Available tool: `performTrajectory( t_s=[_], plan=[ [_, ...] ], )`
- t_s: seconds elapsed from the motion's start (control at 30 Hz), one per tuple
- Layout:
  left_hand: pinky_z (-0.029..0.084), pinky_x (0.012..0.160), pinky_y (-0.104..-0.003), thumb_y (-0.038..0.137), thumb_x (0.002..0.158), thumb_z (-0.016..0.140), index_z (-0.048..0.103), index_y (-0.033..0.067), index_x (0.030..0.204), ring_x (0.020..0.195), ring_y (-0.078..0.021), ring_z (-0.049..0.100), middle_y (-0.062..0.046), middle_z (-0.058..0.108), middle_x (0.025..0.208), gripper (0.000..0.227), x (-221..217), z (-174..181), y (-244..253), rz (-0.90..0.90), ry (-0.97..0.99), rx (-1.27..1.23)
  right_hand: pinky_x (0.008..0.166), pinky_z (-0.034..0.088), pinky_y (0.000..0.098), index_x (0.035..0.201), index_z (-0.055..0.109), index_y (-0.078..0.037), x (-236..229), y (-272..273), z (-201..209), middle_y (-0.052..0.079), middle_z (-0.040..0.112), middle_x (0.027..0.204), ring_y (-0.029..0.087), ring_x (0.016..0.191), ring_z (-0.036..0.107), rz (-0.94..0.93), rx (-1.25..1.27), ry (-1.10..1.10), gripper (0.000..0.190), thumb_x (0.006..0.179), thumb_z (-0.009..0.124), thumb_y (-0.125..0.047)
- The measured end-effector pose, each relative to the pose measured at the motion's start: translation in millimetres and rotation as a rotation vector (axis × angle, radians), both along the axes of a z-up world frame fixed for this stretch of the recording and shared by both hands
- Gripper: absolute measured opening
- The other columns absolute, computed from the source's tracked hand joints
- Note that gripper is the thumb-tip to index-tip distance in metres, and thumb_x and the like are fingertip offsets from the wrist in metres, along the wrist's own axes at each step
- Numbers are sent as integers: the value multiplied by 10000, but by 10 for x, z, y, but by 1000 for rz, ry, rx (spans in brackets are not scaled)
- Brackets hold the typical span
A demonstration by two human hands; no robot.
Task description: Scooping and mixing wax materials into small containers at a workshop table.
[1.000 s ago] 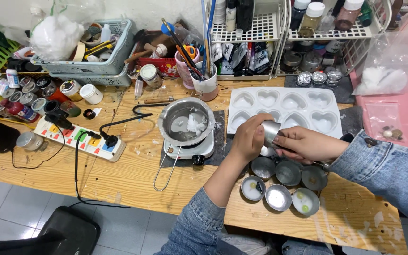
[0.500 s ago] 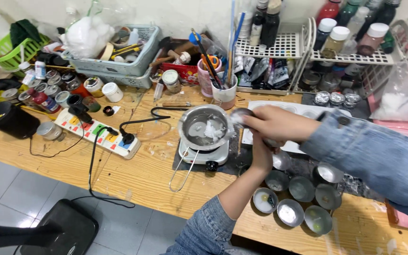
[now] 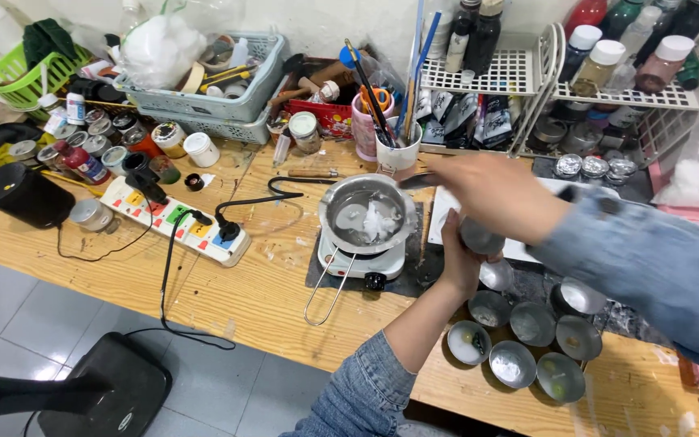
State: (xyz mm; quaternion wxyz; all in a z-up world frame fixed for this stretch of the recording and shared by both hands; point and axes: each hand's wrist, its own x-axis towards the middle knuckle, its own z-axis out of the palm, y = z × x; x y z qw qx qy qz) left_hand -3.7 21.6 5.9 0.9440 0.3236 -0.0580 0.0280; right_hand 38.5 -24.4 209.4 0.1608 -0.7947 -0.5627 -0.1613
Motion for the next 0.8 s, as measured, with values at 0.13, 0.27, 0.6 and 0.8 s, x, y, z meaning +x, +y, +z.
performTrajectory(
  t_s=[0.13, 0.27, 0.6, 0.8],
  plan=[
    [428, 602, -312, 661, 1102, 288, 512, 163, 1293, 733, -152, 545, -37, 588, 953, 578, -103, 210, 51, 35, -89, 17, 599, 513, 513, 1071, 600, -75, -335, -586, 205, 151, 696, 852, 400, 751, 677, -240, -1, 50, 141, 987, 546, -176],
    [479, 705, -311, 573, 1022, 326, 491, 148, 1285, 884, -146, 593, -30, 607, 1051, 527, -120, 256, 23, 94, -134, 39, 514, 492, 521, 1012, 587, -101, -540, -941, 114, 131, 680, 706, 389, 640, 672, -465, -169, 15, 144, 974, 553, -235],
    [485, 934, -293, 556, 1040, 371, 469, 56, 1271, 1031, -159, 589, -79, 590, 1132, 560, -141, 256, -8, 270, -307, 319, 429, 523, 432, 927, 531, -58, -669, -990, -312, 100, 685, 613, 307, 531, 703, -494, -391, -68, 97, 857, 572, -110],
    [483, 880, -284, 565, 1070, 304, 493, 33, 1193, 949, -148, 587, -78, 608, 1057, 579, -55, 69, 3, 297, -283, 381, 467, 537, 432, 914, 538, -54, -673, -860, -370, 122, 694, 632, 316, 566, 706, -525, -422, -13, 92, 849, 587, -96]
  ],
)
